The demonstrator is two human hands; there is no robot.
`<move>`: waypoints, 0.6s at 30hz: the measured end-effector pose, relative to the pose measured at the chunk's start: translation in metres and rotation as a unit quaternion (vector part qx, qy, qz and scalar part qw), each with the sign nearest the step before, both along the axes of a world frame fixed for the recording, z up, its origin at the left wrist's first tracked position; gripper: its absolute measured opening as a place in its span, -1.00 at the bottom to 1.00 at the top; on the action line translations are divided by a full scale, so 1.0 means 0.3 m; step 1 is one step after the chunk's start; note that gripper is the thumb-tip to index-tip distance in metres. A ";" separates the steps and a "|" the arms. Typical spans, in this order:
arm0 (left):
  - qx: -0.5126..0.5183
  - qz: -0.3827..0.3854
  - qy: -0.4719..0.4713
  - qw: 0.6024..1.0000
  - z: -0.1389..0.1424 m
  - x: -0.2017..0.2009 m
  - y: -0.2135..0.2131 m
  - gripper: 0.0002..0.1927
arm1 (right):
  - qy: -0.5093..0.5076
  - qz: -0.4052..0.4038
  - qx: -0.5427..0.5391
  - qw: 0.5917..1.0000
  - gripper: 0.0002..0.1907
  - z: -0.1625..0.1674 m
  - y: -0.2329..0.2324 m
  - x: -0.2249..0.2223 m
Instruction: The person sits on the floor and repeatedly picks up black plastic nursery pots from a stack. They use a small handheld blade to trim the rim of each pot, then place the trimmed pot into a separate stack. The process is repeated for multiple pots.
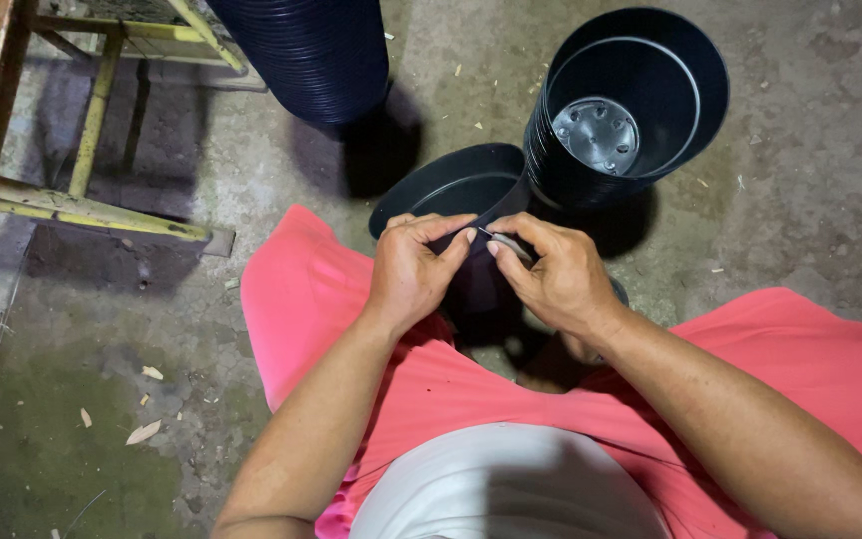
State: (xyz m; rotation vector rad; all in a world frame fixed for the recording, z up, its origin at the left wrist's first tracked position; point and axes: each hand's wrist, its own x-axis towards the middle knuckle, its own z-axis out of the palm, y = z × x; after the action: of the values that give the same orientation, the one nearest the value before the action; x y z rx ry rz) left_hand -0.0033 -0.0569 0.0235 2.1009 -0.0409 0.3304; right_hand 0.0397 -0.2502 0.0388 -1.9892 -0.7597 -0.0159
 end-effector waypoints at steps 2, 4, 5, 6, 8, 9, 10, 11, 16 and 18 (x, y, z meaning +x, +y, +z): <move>0.006 0.002 -0.001 1.000 -0.003 0.005 -0.002 -0.82 | -0.005 0.003 0.003 1.000 -0.80 -0.002 0.000 0.003; 0.011 0.002 -0.002 1.000 -0.003 0.005 -0.001 -0.82 | 0.014 -0.002 -0.007 1.000 -0.81 -0.004 0.000 0.004; 0.013 0.002 -0.002 1.000 -0.005 0.003 -0.001 -0.82 | 0.008 0.000 -0.005 1.000 -0.81 -0.007 0.001 0.003; 0.015 0.001 -0.002 1.000 -0.003 0.003 -0.001 -0.82 | 0.001 0.002 -0.002 1.000 -0.81 -0.007 0.001 0.004; 0.017 0.001 -0.003 1.000 -0.002 0.000 -0.001 -0.82 | -0.003 0.004 0.002 1.000 -0.81 -0.010 0.003 0.004; 0.018 0.001 -0.003 1.000 -0.001 -0.001 -0.002 -0.82 | 0.001 0.004 0.004 1.000 -0.81 -0.011 0.004 0.003; 0.021 0.001 -0.005 1.000 0.000 -0.002 -0.002 -0.83 | 0.004 0.005 0.006 1.000 -0.81 -0.012 0.005 0.003; 0.024 0.000 -0.007 1.000 0.002 -0.002 -0.001 -0.83 | 0.002 0.004 0.005 1.000 -0.81 -0.012 0.007 0.003; 0.046 0.003 -0.006 0.999 0.002 -0.003 -0.001 -0.83 | -0.021 0.004 -0.008 1.000 -0.80 -0.019 0.010 0.004; 0.074 0.004 -0.036 0.997 -0.002 -0.006 -0.003 -0.81 | -0.012 0.003 -0.020 1.000 -0.82 -0.027 0.006 0.003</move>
State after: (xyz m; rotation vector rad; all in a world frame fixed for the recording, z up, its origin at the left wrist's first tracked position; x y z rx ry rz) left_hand -0.0052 -0.0577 0.0230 2.2349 -0.1015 0.4197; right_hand 0.0406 -0.2482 0.0305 -2.0288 -0.7871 -0.0210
